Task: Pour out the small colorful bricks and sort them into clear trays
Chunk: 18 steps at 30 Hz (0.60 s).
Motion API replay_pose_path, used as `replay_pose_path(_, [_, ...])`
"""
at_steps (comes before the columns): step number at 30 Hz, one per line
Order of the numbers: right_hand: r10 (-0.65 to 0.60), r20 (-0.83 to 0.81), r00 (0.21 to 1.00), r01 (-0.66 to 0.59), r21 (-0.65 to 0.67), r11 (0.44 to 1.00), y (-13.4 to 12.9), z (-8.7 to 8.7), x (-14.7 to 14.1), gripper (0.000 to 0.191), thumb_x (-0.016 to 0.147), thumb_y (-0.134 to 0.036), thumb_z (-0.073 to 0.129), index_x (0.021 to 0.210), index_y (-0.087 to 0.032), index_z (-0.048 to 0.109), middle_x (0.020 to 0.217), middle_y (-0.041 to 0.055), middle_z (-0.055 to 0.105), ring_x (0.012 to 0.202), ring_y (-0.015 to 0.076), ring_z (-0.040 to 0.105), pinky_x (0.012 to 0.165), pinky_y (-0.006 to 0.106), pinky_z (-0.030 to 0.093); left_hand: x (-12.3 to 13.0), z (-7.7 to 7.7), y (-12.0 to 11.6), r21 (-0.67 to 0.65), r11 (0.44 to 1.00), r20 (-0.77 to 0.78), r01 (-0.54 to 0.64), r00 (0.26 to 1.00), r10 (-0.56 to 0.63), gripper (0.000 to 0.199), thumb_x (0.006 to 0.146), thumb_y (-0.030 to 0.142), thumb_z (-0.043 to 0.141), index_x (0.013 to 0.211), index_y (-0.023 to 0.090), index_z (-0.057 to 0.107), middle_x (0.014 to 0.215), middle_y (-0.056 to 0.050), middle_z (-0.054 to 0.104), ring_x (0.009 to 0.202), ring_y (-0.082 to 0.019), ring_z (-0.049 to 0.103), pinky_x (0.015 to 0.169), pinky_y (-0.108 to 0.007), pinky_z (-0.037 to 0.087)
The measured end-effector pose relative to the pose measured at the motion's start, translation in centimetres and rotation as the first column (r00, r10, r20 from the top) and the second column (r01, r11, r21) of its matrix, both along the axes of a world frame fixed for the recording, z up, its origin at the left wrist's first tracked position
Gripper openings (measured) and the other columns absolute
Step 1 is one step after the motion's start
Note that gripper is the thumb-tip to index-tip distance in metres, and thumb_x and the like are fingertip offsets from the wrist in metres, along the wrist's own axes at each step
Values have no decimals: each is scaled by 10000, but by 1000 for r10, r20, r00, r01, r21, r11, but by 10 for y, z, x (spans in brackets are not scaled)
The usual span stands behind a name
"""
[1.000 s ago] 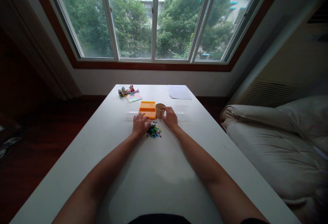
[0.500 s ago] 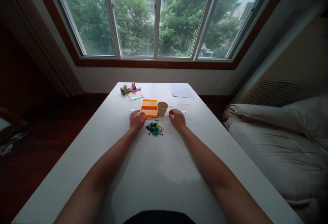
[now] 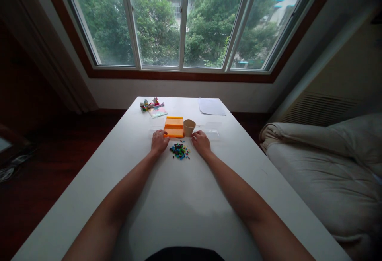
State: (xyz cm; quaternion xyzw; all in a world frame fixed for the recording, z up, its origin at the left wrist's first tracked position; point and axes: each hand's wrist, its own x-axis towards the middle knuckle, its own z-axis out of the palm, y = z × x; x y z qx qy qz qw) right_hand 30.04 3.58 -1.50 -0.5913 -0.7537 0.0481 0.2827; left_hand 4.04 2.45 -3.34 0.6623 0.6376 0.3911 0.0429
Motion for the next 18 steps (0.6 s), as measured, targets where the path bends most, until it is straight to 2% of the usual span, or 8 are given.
replay_pose_path(4, [-25, -8, 1000, 25, 35, 999, 3, -4, 2, 215, 929, -231, 550, 1012, -244, 748, 1126, 96, 611, 1085, 245, 537, 908, 345, 479, 0, 0, 0, 30, 999, -25, -30, 999, 31, 221, 826, 252, 614, 1025, 227, 706, 1180, -109, 607, 1213, -309, 491, 1119, -489, 360])
replay_pose_path(8, [15, 15, 1000, -15, 14, 1000, 2, -3, 1, 204, 919, -236, 575, 1003, -247, 761, 1117, 91, 623, 1084, 238, 544, 931, 339, 468, 0, -2, -1, 19, 1000, -62, -11, 998, 12, 211, 833, 249, 608, 1004, 234, 731, 1166, -102, 623, 1201, -297, 502, 1107, -477, 376])
replay_pose_path(12, [64, 51, 997, -64, -16, 998, 0, -1, 0, 225, 932, -257, 574, 1064, -248, 756, 1125, 90, 638, 1090, 230, 554, 954, 328, 439, 0, -3, 0, 9, 1000, -85, -23, 996, 24, 204, 850, 271, 603, 988, 226, 747, 1195, -105, 623, 1196, -295, 506, 1098, -485, 378])
replay_pose_path(18, [71, 83, 994, -67, -43, 997, 3, -3, 0, 264, 951, -298, 570, 1160, -261, 727, 1152, 77, 652, 1111, 222, 554, 998, 309, 393, 2, -1, 0, -40, 998, -113, -42, 993, 37, 216, 865, 276, 617, 1031, 236, 750, 1262, -98, 615, 1289, -285, 445, 1160, -470, 300])
